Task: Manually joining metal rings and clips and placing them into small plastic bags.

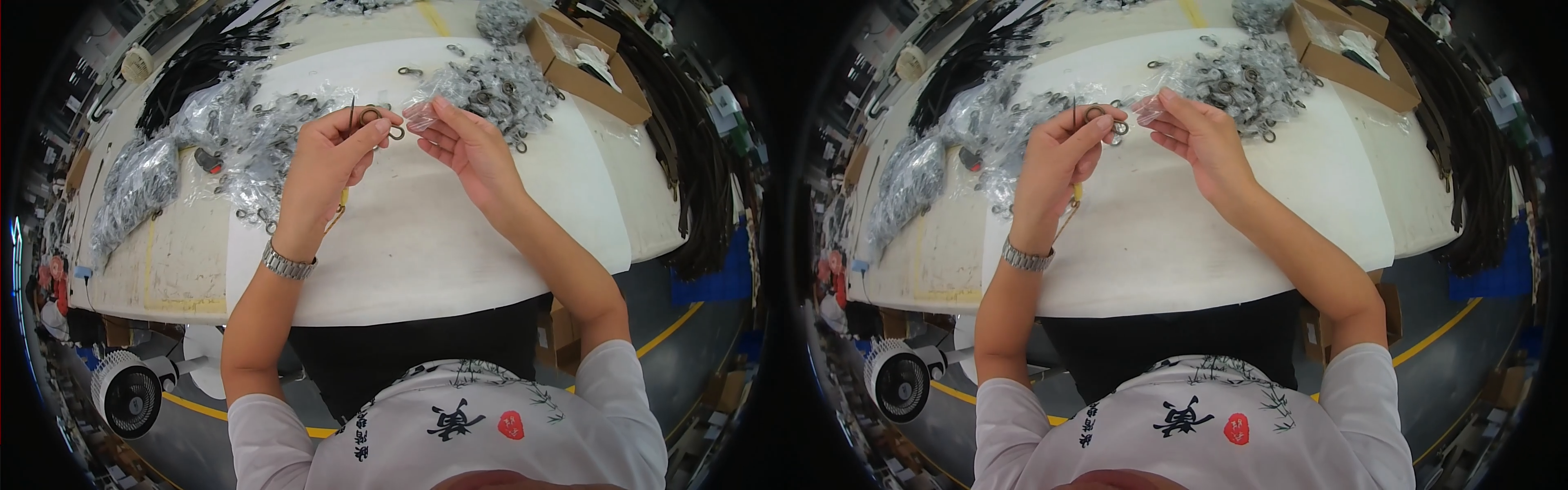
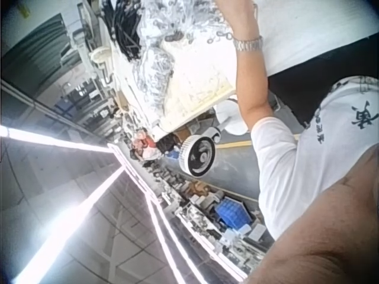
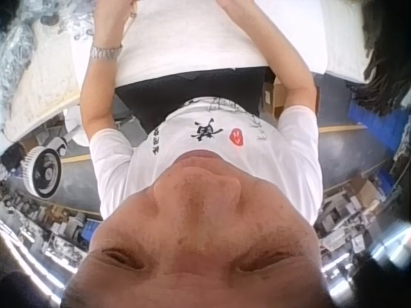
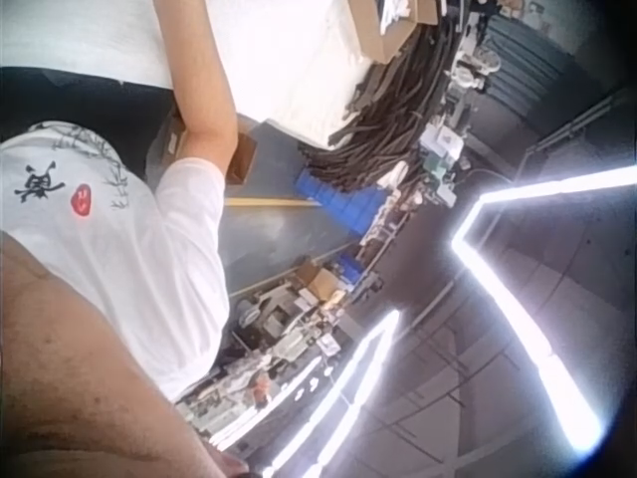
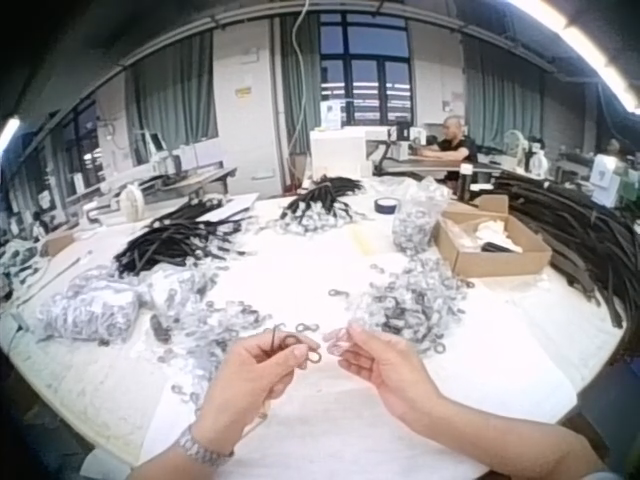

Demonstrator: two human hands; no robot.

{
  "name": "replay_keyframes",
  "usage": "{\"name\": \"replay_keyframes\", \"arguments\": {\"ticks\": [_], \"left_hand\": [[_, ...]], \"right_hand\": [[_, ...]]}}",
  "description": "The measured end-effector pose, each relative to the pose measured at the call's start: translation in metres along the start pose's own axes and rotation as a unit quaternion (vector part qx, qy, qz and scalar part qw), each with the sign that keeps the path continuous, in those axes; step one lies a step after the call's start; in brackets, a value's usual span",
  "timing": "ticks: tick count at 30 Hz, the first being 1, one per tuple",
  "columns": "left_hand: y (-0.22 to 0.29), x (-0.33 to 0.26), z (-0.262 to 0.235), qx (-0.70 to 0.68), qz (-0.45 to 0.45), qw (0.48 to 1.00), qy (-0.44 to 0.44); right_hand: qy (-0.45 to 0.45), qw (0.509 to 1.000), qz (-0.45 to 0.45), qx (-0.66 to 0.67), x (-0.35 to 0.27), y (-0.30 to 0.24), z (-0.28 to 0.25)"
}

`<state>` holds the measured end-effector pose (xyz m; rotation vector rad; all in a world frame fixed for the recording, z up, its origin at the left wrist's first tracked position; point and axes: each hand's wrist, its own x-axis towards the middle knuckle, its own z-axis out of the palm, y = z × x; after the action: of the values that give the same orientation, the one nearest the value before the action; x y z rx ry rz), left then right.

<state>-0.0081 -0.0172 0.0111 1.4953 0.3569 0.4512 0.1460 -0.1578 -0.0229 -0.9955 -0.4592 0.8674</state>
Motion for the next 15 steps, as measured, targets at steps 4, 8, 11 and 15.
{"name": "replay_keyframes", "arguments": {"ticks": [4,8,11,15], "left_hand": [[-0.0009,-0.0027,0.0060,0.034,0.048,0.998,0.038],[-0.0006,-0.0033,0.0054,0.071,0.052,0.995,0.037],[0.0012,-0.0026,0.0056,0.077,0.058,0.995,0.034],[0.0006,-0.0018,0.0068,0.052,0.064,0.996,0.034]], "right_hand": [[0.002,1.000,0.003,-0.003,-0.0013,-0.0005,0.0028],[-0.003,1.000,0.006,-0.005,-0.0004,0.0008,0.0016],[-0.004,1.000,0.003,-0.010,0.0003,0.0003,0.0016],[-0.015,0.999,-0.020,-0.033,-0.0006,0.0015,0.0049]]}}
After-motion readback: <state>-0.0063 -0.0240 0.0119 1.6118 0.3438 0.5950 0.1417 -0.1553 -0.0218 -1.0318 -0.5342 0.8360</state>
